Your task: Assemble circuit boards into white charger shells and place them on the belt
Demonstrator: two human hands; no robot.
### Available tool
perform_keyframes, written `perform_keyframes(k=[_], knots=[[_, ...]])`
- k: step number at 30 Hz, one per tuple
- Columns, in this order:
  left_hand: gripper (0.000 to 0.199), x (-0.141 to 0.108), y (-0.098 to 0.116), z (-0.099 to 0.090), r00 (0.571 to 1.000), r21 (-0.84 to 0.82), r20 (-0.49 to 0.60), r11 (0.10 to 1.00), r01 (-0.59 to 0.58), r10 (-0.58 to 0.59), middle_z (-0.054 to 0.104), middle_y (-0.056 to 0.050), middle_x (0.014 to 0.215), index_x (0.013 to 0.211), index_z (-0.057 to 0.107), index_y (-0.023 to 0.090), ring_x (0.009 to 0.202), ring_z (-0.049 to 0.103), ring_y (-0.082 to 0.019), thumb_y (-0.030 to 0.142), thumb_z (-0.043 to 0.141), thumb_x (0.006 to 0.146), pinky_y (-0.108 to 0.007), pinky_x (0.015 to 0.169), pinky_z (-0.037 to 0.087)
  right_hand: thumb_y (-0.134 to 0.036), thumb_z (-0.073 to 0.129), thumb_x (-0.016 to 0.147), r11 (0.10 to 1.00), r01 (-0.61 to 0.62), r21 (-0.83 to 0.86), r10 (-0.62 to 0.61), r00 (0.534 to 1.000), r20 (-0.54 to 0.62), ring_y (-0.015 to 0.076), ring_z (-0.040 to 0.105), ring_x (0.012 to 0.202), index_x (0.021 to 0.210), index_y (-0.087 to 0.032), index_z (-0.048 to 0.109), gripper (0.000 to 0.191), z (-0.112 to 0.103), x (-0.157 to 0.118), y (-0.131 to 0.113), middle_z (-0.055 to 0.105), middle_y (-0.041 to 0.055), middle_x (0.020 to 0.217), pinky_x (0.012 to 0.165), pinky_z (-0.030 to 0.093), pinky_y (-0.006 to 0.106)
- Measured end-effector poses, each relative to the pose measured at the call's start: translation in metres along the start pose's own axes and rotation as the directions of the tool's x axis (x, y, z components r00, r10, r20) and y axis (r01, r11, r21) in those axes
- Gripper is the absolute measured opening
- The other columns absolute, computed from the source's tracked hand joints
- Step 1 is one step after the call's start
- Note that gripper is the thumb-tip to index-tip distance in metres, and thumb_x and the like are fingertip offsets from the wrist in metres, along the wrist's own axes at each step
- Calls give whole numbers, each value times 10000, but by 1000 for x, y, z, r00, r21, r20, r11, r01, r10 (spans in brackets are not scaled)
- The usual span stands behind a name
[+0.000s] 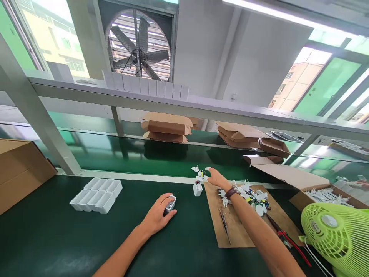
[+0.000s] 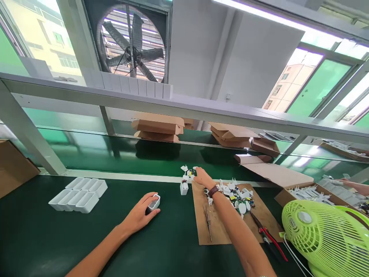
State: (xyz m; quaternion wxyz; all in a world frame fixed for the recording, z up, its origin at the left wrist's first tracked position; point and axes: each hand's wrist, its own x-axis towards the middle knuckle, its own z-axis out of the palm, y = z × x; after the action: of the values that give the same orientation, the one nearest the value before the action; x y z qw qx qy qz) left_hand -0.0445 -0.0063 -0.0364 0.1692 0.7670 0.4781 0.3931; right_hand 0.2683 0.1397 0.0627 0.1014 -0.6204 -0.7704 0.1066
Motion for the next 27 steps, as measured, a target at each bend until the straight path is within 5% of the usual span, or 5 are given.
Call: perform_keyframes(k=[8, 17, 20, 23, 27], knots=[[324, 0, 1, -3, 1000, -54, -6, 998, 27, -27, 649, -86, 1352, 1205, 673, 274, 1236, 653, -261, 296, 664, 882, -406, 1069, 554, -365, 652, 988, 1000, -23, -15, 23, 1000, -5, 227, 667, 1055, 1223, -166, 633, 308, 28, 24, -23, 656, 83, 1229, 907, 580, 442], [323, 0, -1, -4, 998, -35, -66, 999, -7, 4, 669, -85, 1305, 1200, 663, 291, 1159, 688, -256, 275, 655, 878, -383, 981, 602, -250, 598, 935, 977, 30, 212, 9, 984, -181, 249, 701, 1077, 1292, -158, 611, 369, -22, 3, -18, 704, 156, 1222, 942, 588, 395], [325, 2, -4, -2, 995, -4, -99, 1000, 4, -4, 676, -84, 1277, 1194, 665, 280, 1172, 679, -257, 256, 655, 869, -397, 1015, 584, -331, 693, 888, 892, 177, 416, -146, 984, -106, 243, 715, 1092, 1292, -198, 625, 431, -15, -40, -22, 719, 121, 1215, 976, 595, 391], [308, 3, -6, -3, 993, 25, -119, 999, 21, -18, 680, -79, 1252, 1174, 669, 272, 1180, 671, -250, 253, 661, 867, -389, 1033, 572, -426, 766, 841, 733, 314, 603, -442, 894, 71, 256, 723, 1085, 1272, -223, 657, 489, 4, -82, -32, 732, 98, 1189, 995, 594, 435], [315, 2, -8, -4, 994, 34, -103, 998, 51, -48, 664, -84, 1283, 1187, 663, 260, 1219, 649, -247, 286, 674, 874, -393, 1069, 548, -291, 567, 986, 774, 478, 415, -556, 827, 86, 256, 617, 1287, 1296, -222, 638, 325, 23, -104, -50, 668, 124, 1336, 1103, 505, 484]])
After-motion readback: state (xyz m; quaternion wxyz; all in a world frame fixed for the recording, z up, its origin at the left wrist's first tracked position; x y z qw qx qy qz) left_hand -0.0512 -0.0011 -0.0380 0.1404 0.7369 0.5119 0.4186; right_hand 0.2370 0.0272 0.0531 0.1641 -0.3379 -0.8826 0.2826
